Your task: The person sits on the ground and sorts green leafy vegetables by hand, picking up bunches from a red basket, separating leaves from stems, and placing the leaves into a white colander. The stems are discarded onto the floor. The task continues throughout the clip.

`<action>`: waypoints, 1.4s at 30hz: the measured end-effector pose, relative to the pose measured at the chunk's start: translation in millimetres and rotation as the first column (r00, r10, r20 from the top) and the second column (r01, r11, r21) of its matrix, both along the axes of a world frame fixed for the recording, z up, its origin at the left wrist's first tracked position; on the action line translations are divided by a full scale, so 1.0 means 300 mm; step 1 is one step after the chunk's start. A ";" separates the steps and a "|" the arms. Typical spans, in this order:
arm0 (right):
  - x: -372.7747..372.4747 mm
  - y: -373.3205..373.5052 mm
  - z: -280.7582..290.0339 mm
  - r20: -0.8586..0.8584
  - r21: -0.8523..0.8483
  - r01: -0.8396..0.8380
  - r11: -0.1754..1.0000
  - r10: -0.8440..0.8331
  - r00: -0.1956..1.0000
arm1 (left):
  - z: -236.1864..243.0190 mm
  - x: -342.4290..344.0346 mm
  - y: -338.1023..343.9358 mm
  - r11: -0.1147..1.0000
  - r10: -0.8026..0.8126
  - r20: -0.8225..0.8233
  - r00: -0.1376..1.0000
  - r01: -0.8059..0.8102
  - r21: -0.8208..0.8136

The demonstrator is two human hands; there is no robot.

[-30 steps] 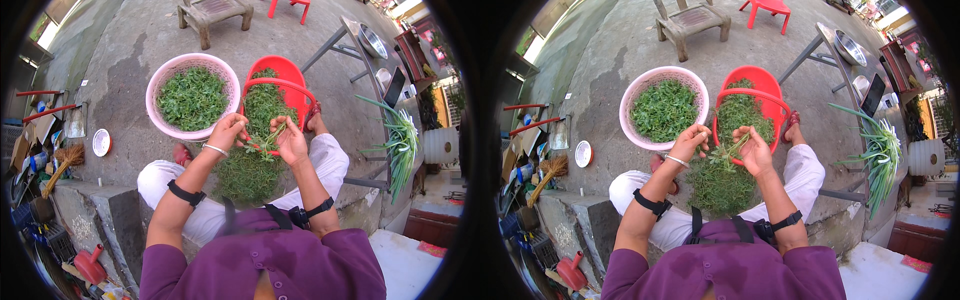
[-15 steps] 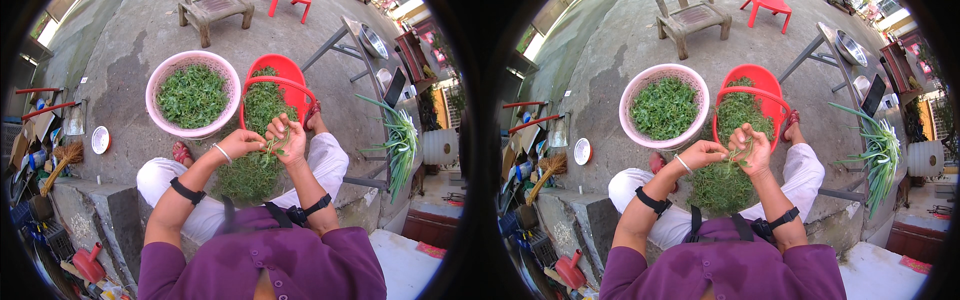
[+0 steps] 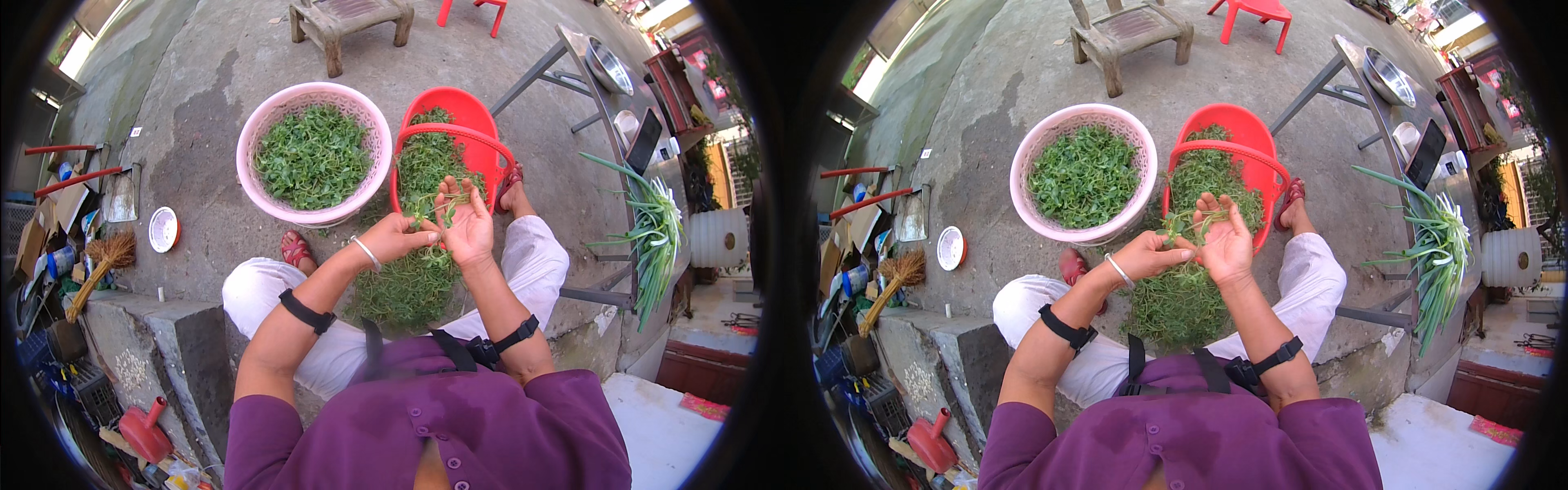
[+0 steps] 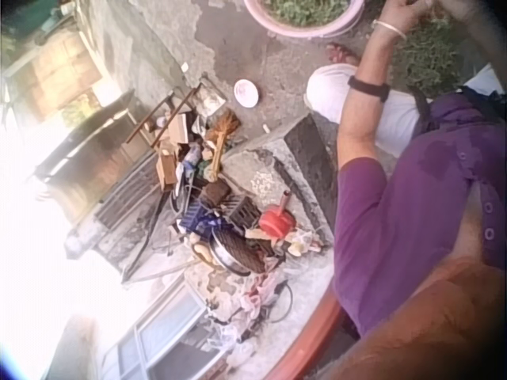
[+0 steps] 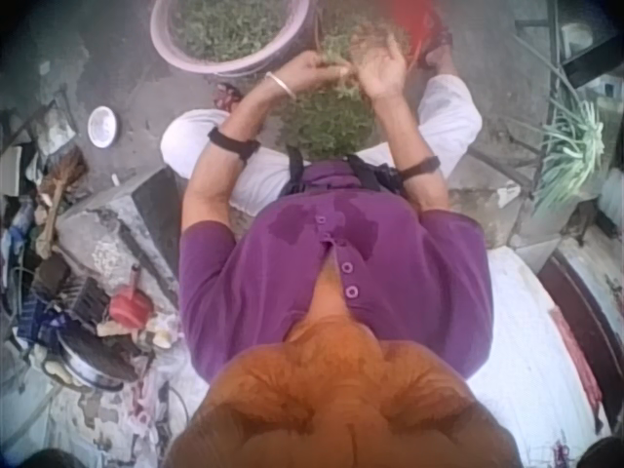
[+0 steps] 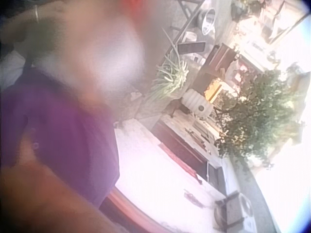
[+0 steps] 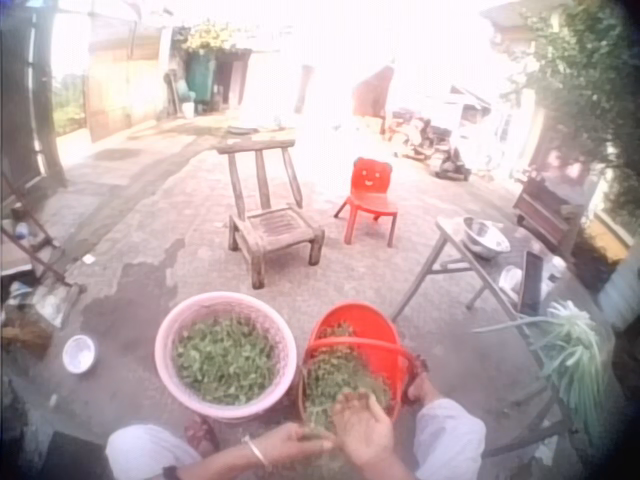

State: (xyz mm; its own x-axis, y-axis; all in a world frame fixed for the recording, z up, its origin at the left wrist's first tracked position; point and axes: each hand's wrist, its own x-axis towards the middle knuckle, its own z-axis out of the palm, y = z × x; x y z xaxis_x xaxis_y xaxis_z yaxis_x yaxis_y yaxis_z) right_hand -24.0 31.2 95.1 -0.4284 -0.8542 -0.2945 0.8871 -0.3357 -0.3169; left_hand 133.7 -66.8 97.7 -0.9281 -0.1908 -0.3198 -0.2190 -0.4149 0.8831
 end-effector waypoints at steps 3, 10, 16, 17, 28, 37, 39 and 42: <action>0.017 -0.011 -0.002 -0.138 0.050 0.010 0.999 -0.003 0.990 | 0.020 -0.001 -0.006 0.981 0.101 0.014 0.995 -0.102 0.164; 0.036 -0.009 0.010 -0.550 0.325 0.089 0.941 0.111 0.828 | 0.007 0.004 -0.024 0.961 0.277 -0.040 0.960 -0.277 0.013; 0.023 0.001 0.011 -0.715 0.369 0.183 0.911 0.153 0.682 | -0.048 -0.002 -0.070 0.828 0.559 0.040 0.828 -0.556 -0.069; 0.018 0.000 0.011 -0.662 0.365 0.175 0.915 0.122 0.739 | -0.050 0.000 -0.079 0.794 0.607 0.046 0.793 -0.604 -0.067; 0.000 0.012 0.017 -0.454 0.403 0.139 0.905 0.066 0.889 | 0.021 0.005 -0.067 0.838 0.497 -0.120 0.859 -0.511 -0.189; 0.030 -0.008 0.029 -0.534 0.387 0.079 0.919 0.153 0.832 | 0.030 0.010 -0.017 0.593 0.249 -0.189 0.950 -0.303 -0.746; 0.032 -0.010 0.032 -0.509 0.395 0.075 0.916 0.150 0.848 | 0.025 0.008 -0.020 0.590 0.272 -0.172 0.947 -0.305 -0.748; 0.037 -0.014 0.037 -0.457 0.400 0.075 0.913 0.127 0.881 | 0.011 0.010 -0.026 0.574 0.243 -0.168 0.956 -0.281 -0.770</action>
State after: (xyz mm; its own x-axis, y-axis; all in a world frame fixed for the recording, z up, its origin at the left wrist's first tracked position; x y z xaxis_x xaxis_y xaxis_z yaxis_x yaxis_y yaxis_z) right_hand -13.0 27.0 106.2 -0.5795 -0.7209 -0.3801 0.6076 -0.0713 -0.7911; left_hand 136.7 -74.6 101.0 -0.8042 -0.5849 0.1054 -0.1729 0.3999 0.9001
